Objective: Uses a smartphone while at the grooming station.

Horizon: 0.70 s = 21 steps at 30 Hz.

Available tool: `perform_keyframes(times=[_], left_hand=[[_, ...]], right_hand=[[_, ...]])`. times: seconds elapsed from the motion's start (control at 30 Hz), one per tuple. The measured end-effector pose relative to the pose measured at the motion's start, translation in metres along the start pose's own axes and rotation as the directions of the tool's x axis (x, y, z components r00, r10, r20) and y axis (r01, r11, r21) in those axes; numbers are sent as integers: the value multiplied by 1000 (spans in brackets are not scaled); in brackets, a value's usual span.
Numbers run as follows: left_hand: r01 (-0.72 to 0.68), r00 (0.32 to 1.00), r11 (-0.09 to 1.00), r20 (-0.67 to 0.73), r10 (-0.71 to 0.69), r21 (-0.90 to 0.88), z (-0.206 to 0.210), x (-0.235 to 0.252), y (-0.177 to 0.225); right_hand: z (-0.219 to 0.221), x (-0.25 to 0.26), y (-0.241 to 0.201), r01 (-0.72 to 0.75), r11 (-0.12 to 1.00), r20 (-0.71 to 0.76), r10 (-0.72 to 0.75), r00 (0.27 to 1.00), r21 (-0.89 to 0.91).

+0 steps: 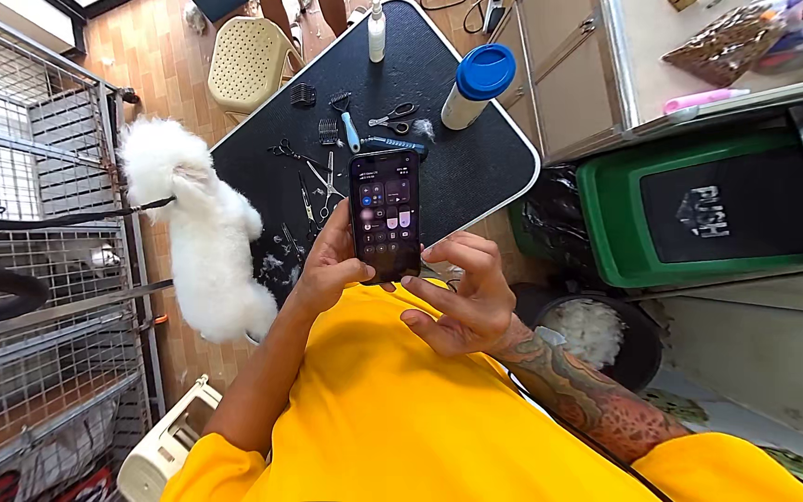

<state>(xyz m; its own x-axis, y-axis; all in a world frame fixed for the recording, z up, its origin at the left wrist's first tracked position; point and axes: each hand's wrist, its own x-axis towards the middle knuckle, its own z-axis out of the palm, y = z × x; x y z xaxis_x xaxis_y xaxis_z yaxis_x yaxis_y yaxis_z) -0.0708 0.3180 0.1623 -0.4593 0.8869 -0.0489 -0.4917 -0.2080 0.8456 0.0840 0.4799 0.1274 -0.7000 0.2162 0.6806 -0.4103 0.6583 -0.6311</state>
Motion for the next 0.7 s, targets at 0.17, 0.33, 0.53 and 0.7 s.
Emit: perform_keyframes(times=[0.17,0.33,0.53,0.7], left_hand=[[-6,1000,1000,-5,6,-7,0,0,-1],[15,1000,1000,11,-15,-20,0,1,-2],[98,991,991,100,-88,-96,-2,6,-5],[199,969,974,166,-180,-104,-3,17,-18]], right_hand=[[2,-1,-1,-21,998,30,23,999,-61],[2,0,3,-38,996,3,38,999,-76],[7,9,3,-308,951,-50,307,950,-29],[9,13,4,-647,762,54,646,762,17]])
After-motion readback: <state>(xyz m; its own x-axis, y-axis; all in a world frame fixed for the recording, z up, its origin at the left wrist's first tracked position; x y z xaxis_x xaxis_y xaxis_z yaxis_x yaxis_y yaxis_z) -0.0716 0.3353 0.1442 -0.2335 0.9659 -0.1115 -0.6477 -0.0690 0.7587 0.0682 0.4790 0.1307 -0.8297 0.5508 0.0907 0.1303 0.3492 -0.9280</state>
